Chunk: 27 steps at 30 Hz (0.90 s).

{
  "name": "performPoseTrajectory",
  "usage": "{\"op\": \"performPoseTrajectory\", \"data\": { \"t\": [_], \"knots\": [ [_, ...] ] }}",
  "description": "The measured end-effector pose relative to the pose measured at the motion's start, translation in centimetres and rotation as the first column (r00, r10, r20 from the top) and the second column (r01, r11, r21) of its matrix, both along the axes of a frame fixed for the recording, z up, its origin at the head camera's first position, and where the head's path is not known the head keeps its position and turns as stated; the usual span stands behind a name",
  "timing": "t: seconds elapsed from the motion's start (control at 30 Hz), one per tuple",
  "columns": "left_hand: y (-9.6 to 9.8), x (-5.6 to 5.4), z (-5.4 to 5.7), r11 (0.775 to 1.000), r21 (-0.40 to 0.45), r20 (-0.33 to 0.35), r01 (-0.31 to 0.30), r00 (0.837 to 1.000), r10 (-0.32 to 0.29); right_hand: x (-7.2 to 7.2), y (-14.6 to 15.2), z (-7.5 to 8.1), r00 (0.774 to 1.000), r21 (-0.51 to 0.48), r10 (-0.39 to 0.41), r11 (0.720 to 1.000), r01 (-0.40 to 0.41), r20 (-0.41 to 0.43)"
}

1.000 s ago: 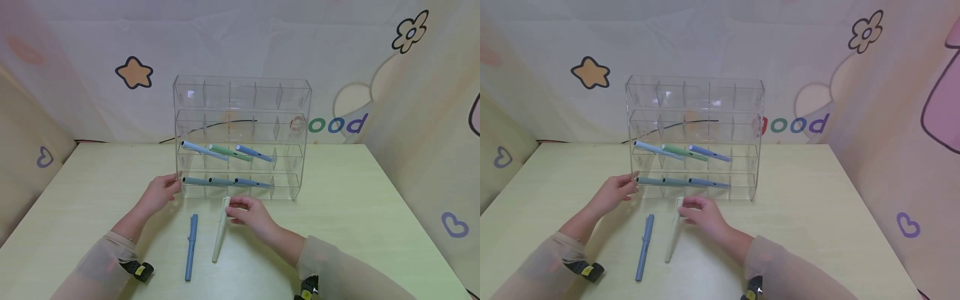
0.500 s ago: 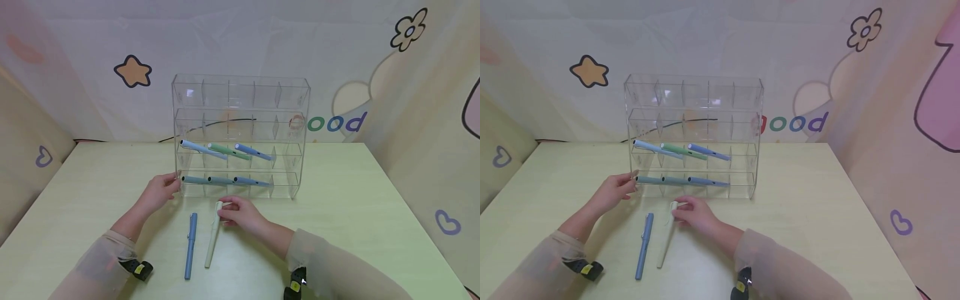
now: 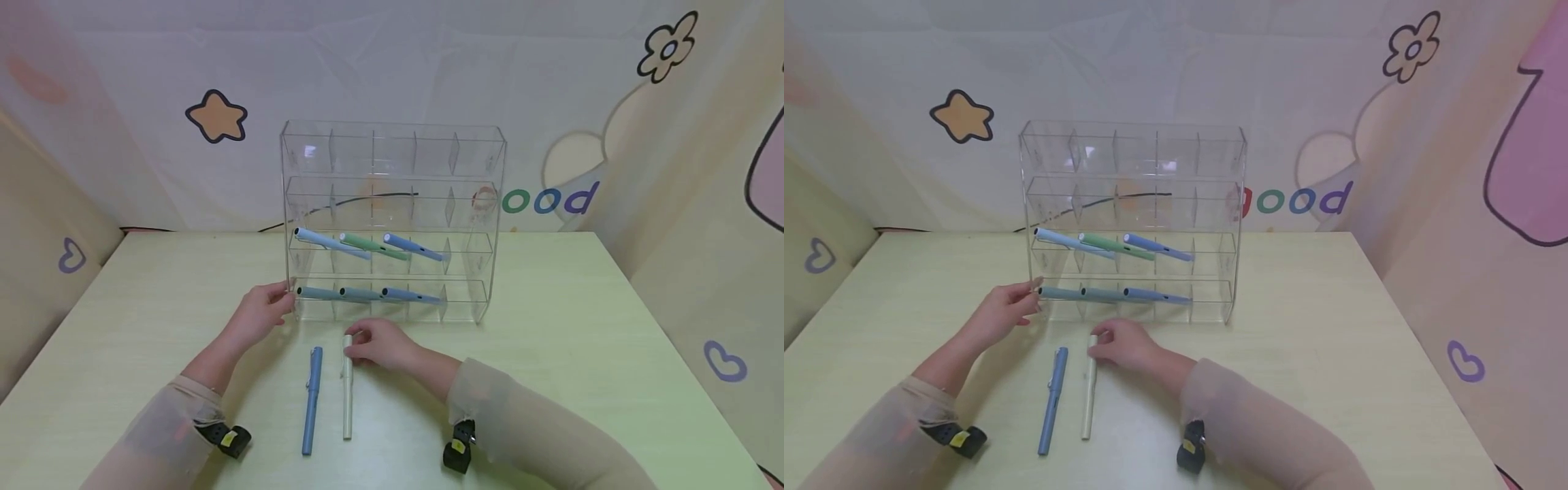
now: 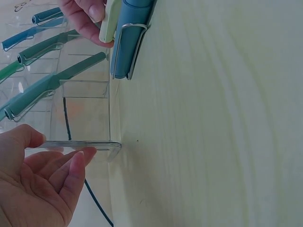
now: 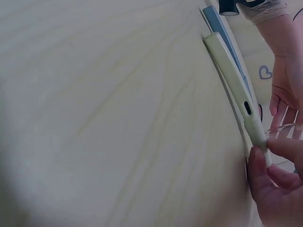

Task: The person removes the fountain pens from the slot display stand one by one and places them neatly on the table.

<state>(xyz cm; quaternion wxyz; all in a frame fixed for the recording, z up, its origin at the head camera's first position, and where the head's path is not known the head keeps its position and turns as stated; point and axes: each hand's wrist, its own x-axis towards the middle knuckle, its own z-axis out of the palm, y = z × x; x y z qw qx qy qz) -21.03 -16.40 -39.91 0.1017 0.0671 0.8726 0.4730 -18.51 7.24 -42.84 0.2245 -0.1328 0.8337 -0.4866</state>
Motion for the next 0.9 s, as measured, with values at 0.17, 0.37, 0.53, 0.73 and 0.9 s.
{"op": "performPoseTrajectory", "data": {
  "t": [0.17, 0.37, 0.53, 0.73, 0.9],
  "knots": [
    [0.1, 0.0, 0.0, 1.000, 0.001, -0.007, 0.005, 1.000, -0.005, -0.2, -0.6, -0.1, 0.999, 0.083, 0.042, 0.996, -0.040, -0.027],
    [0.2, 0.0, 0.1, 1.000, -0.003, -0.007, 0.010, 1.000, -0.010, -0.1, -1.1, 0.1, 0.997, 0.128, 0.053, 0.991, -0.045, -0.061],
    [-0.1, -0.1, 0.0, 1.000, -0.005, -0.017, 0.007, 1.000, -0.007, 0.0, -1.7, 0.2, 0.995, 0.132, 0.067, 0.990, -0.056, -0.079],
    [0.0, 0.0, 0.0, 1.000, -0.008, -0.032, 0.008, 0.999, -0.008, 0.0, -2.3, 0.2, 0.999, 0.103, 0.028, 0.994, -0.027, -0.014],
    [0.2, 0.0, 0.0, 1.000, -0.015, -0.035, 0.011, 0.999, -0.011, 0.1, -2.5, 0.1, 1.000, 0.091, 0.025, 0.996, -0.023, -0.012]
  ]
}}
